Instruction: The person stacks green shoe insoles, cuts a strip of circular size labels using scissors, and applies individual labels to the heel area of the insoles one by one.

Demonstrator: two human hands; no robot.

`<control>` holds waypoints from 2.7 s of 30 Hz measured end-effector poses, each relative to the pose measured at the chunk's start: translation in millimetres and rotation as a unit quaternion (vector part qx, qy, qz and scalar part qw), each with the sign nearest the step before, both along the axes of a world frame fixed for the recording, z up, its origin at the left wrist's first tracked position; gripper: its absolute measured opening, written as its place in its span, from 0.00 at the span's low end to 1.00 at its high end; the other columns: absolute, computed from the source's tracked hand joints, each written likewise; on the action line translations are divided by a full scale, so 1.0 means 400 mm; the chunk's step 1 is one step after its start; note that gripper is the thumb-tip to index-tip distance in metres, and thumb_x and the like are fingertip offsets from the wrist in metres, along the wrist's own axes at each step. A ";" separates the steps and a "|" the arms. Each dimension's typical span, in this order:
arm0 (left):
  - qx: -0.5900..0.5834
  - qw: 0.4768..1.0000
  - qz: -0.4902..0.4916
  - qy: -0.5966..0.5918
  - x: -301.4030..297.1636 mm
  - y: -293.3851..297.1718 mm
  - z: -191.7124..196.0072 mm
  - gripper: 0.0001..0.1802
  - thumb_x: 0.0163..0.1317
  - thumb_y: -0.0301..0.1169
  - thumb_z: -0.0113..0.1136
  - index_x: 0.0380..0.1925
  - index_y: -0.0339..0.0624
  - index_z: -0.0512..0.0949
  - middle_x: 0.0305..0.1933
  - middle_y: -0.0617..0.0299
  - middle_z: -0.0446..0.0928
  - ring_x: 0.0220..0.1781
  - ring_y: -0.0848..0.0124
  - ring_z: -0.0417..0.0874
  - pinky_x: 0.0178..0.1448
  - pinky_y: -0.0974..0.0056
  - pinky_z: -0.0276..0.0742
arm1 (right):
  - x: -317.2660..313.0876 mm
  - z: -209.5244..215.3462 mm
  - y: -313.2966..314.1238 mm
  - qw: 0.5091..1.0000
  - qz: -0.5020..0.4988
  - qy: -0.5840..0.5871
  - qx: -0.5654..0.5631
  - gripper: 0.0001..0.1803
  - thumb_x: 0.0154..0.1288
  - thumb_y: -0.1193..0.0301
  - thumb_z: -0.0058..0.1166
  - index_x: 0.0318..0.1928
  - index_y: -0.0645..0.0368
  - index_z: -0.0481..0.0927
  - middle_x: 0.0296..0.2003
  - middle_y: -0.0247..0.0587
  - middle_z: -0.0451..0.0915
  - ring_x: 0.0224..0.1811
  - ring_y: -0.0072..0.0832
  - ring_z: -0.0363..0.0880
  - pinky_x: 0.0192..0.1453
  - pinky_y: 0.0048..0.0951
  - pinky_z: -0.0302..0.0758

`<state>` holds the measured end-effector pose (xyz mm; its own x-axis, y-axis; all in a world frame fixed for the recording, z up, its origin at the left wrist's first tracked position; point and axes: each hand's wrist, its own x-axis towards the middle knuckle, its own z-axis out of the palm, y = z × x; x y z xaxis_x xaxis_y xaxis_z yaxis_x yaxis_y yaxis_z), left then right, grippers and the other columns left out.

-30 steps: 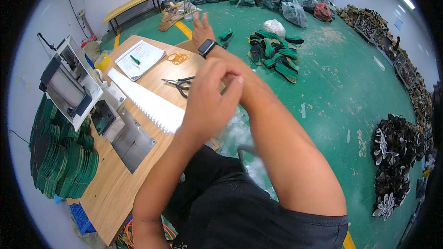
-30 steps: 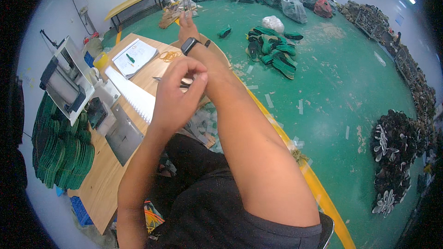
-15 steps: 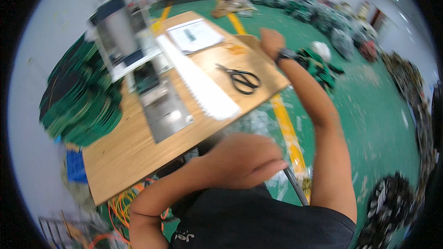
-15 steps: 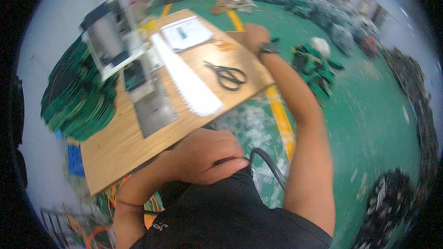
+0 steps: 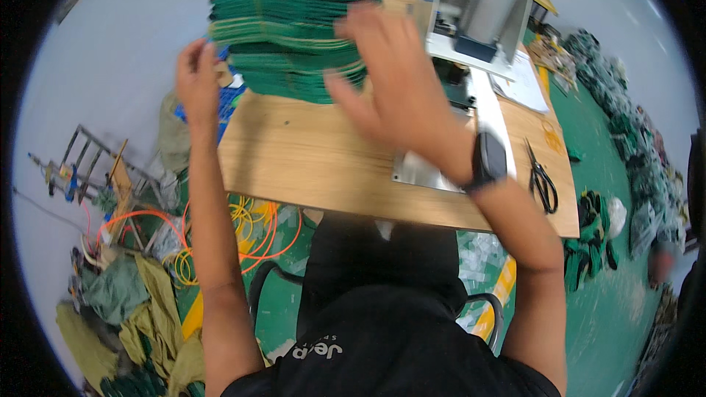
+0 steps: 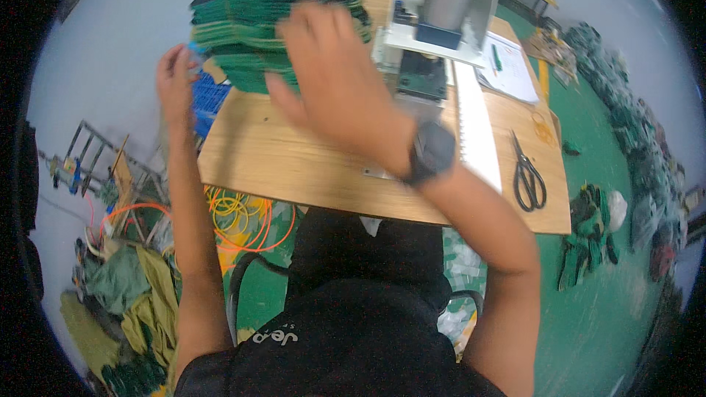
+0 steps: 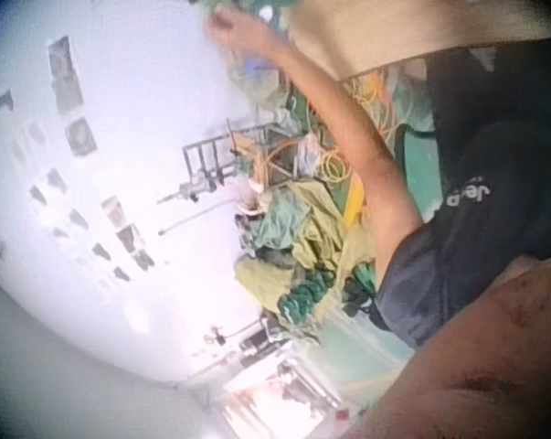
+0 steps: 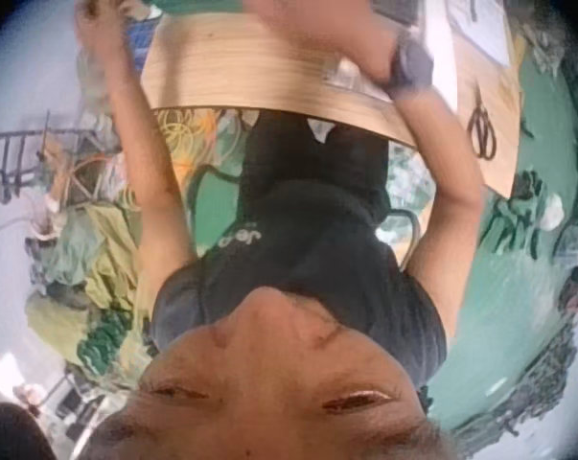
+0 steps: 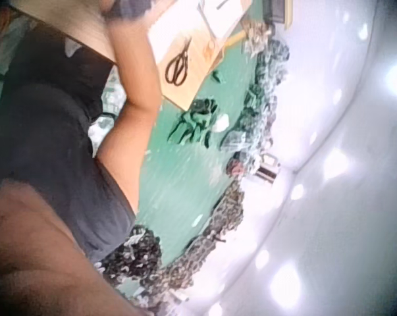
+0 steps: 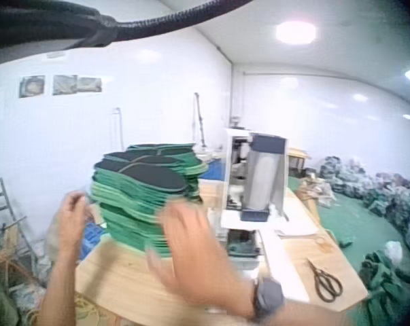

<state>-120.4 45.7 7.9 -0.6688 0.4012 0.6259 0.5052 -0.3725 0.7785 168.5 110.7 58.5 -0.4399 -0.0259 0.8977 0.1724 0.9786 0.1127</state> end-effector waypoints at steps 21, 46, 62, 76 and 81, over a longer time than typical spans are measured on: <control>0.139 0.904 -0.243 -0.323 0.194 0.052 -0.082 0.24 0.71 0.47 0.37 0.59 0.47 0.66 0.56 0.59 0.73 0.55 0.65 0.76 0.58 0.56 0.74 | -0.314 0.108 0.058 0.935 -0.105 -0.286 -0.182 0.50 0.42 0.35 0.60 0.49 0.72 0.75 0.46 0.64 0.76 0.52 0.57 0.73 0.54 0.49 0.73; -0.140 0.940 -0.264 -0.164 0.135 -0.545 -0.166 0.47 0.50 0.44 0.64 0.66 0.29 0.57 0.69 0.48 0.59 0.70 0.58 0.61 0.73 0.57 0.53 | -0.296 0.022 -0.058 0.921 0.180 -0.290 0.188 0.51 0.42 0.75 0.64 0.70 0.55 0.53 0.67 0.52 0.56 0.67 0.46 0.58 0.70 0.45 0.53; -0.205 0.970 -0.054 -0.122 0.162 -0.367 -0.235 0.44 0.53 0.36 0.69 0.64 0.28 0.57 0.58 0.47 0.71 0.59 0.63 0.73 0.63 0.61 0.67 | -0.236 -0.355 -0.226 0.864 0.117 -0.199 -0.447 0.47 0.44 0.55 0.73 0.59 0.69 0.65 0.48 0.52 0.73 0.49 0.38 0.73 0.54 0.36 0.71; -0.238 0.969 0.017 -0.067 0.139 -0.378 -0.240 0.50 0.48 0.34 0.65 0.68 0.30 0.50 0.60 0.42 0.70 0.59 0.57 0.75 0.63 0.59 0.68 | -0.226 -0.369 -0.169 0.793 0.213 -0.236 -0.519 0.44 0.44 0.54 0.70 0.55 0.71 0.67 0.42 0.58 0.75 0.48 0.50 0.72 0.52 0.42 0.70; -0.401 0.913 0.077 0.016 0.168 -0.328 -0.171 0.53 0.48 0.40 0.63 0.69 0.31 0.45 0.59 0.34 0.68 0.56 0.53 0.76 0.60 0.61 0.69 | -0.252 -0.261 -0.178 0.880 0.039 -0.306 -0.361 0.42 0.46 0.66 0.67 0.59 0.74 0.62 0.42 0.62 0.74 0.48 0.49 0.75 0.50 0.38 0.74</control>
